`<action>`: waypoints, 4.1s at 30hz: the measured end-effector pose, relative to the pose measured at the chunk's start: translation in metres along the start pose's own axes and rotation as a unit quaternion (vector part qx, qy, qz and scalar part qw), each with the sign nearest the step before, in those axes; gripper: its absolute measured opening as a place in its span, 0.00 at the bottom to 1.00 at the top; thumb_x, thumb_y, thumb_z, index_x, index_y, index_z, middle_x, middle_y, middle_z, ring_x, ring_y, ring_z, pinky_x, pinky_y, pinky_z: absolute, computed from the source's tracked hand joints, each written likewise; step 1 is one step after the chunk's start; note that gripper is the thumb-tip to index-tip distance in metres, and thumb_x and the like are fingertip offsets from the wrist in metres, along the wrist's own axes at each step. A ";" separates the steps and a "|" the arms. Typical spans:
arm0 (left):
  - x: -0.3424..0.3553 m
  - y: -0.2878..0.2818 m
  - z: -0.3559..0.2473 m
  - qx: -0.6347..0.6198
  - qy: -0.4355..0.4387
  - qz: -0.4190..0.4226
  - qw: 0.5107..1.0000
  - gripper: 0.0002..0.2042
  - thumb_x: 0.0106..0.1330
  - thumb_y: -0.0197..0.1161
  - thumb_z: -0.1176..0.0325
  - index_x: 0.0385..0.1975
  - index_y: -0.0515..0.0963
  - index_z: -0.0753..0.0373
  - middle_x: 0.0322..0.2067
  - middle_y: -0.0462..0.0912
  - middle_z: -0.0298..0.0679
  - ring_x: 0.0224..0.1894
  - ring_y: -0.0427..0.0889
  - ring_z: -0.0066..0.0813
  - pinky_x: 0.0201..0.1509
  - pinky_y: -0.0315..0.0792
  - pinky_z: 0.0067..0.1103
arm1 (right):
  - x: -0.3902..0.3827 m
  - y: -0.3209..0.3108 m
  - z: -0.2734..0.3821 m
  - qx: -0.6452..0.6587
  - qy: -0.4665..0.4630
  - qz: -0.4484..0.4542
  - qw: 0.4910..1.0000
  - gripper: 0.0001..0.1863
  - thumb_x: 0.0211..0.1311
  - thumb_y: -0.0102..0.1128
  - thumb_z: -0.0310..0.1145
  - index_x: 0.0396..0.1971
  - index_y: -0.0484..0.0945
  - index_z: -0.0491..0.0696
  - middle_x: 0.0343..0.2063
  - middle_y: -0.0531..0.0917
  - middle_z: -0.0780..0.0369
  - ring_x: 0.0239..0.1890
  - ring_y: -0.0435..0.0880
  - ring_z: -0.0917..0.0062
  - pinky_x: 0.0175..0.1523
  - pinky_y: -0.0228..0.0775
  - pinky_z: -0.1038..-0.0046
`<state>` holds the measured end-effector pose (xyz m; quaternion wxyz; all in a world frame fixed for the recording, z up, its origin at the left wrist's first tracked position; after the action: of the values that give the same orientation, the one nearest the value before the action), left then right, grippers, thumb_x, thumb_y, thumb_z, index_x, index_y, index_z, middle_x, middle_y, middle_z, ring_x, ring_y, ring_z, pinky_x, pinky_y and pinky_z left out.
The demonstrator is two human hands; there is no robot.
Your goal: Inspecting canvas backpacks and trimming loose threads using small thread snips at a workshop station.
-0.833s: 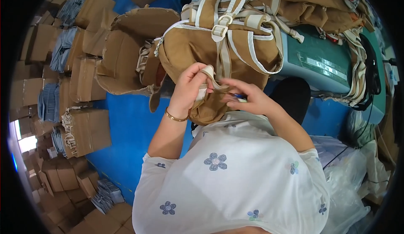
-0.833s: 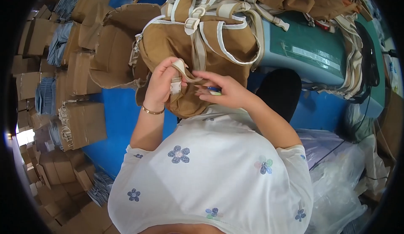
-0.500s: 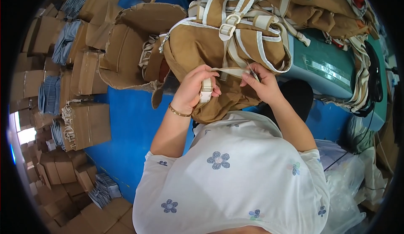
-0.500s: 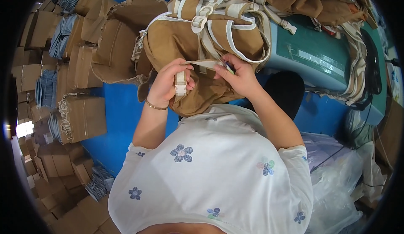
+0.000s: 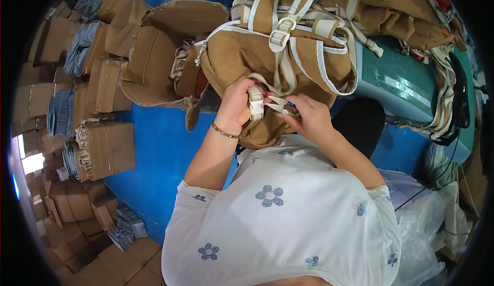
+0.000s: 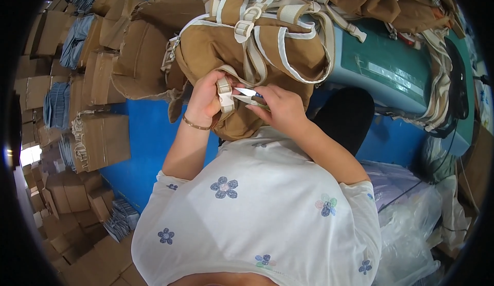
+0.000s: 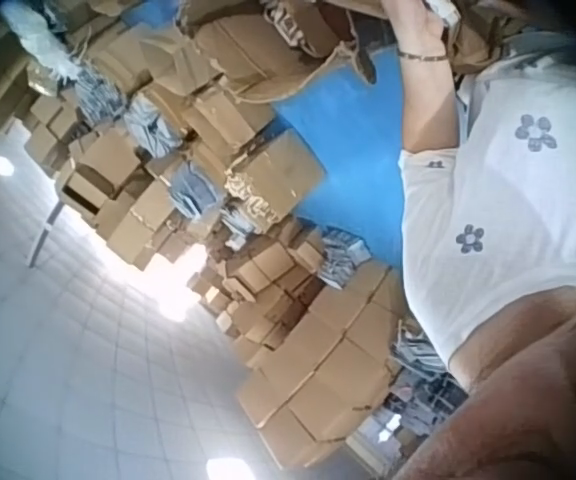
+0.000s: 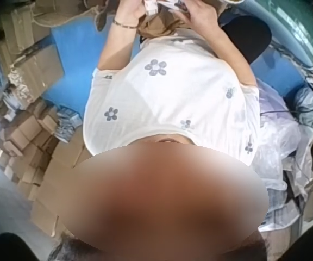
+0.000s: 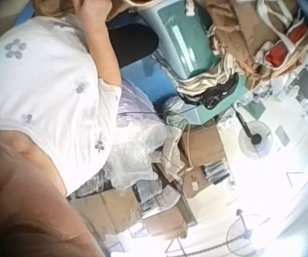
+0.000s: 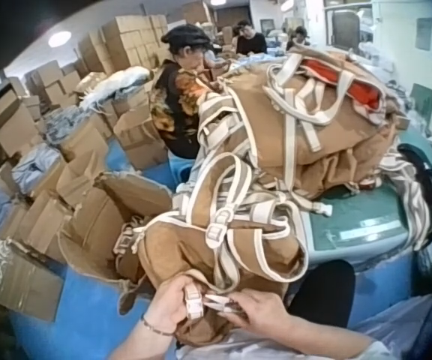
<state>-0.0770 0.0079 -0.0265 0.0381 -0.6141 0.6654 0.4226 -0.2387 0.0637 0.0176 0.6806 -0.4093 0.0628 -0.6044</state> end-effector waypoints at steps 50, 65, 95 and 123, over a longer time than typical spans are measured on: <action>-0.004 0.008 0.011 0.001 -0.005 0.078 0.997 0.07 0.62 0.46 0.77 0.37 0.70 0.65 0.28 0.75 0.38 0.30 0.75 0.26 0.35 0.72 0.21 | 0.007 0.015 0.008 -0.065 -0.087 0.021 0.994 0.14 0.48 0.64 0.36 0.31 0.70 0.48 0.19 0.76 0.64 0.21 0.78 0.70 0.25 0.70 0.72; -0.005 0.005 0.010 -0.025 -0.034 0.099 0.994 0.05 0.62 0.48 0.75 0.34 0.70 0.67 0.26 0.75 0.40 0.28 0.75 0.29 0.32 0.71 0.22 | -0.009 0.017 -0.003 0.006 -0.031 0.003 0.999 0.18 0.46 0.69 0.38 0.32 0.71 0.46 0.18 0.77 0.62 0.19 0.78 0.70 0.22 0.69 0.72; -0.008 0.010 0.011 0.009 -0.002 0.088 0.996 0.07 0.63 0.48 0.75 0.38 0.70 0.68 0.26 0.75 0.39 0.27 0.75 0.26 0.31 0.70 0.20 | -0.007 0.012 -0.001 -0.037 -0.073 -0.013 0.997 0.15 0.46 0.67 0.37 0.31 0.72 0.48 0.20 0.78 0.63 0.21 0.79 0.70 0.23 0.70 0.73; -0.050 0.038 -0.018 0.368 0.071 0.182 0.909 0.04 0.63 0.57 0.72 0.32 0.74 0.65 0.29 0.75 0.30 0.32 0.72 0.16 0.36 0.68 0.14 | -0.025 -0.003 -0.018 0.403 0.133 0.076 0.902 0.16 0.49 0.65 0.36 0.36 0.78 0.42 0.27 0.74 0.68 0.29 0.69 0.86 0.35 0.61 0.83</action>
<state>-0.0882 0.0319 0.0330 0.1364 -0.4534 0.8748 0.1025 -0.2579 0.0773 -0.0031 0.8164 -0.0102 -0.0657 -0.5736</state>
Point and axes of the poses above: each hand's wrist, its own x-axis towards the middle knuckle, its own y-axis out of the palm, z = x × y, the point moved 6 cm from there along x, towards the middle knuckle
